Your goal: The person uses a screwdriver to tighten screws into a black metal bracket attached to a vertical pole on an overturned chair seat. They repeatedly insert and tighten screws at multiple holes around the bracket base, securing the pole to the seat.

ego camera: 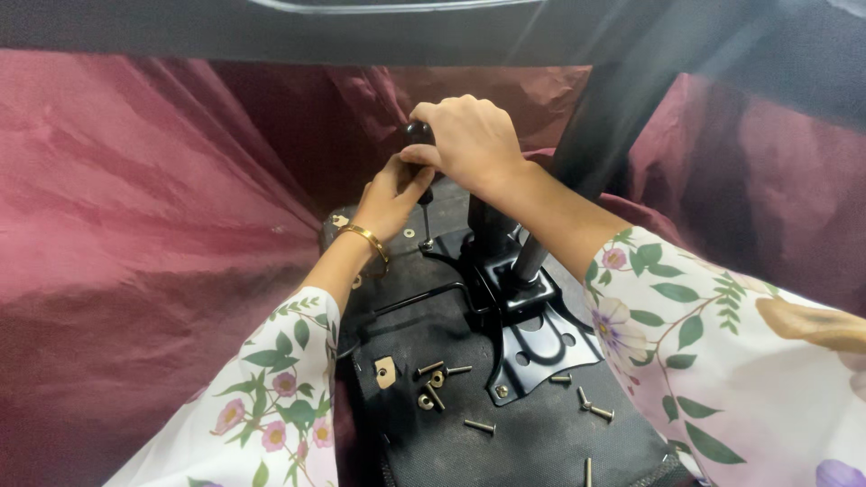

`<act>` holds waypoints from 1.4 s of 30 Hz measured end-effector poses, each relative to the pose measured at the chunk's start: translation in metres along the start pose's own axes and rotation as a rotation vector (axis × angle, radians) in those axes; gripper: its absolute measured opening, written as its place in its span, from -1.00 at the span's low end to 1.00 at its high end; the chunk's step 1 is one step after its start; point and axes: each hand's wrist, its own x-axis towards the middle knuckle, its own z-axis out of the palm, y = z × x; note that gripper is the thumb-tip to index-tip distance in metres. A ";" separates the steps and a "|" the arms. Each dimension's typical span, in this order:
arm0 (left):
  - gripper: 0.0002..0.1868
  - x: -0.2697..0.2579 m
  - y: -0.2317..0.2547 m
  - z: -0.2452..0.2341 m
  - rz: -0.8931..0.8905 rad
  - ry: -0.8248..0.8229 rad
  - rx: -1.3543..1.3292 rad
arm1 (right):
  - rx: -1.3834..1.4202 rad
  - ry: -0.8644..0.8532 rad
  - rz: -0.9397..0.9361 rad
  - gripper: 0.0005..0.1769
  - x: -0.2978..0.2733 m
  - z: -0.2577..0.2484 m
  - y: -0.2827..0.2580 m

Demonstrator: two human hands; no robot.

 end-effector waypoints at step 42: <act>-0.44 0.029 -0.023 0.037 -0.025 0.009 0.190 | -0.177 -0.343 0.002 -0.30 0.026 -0.006 0.011</act>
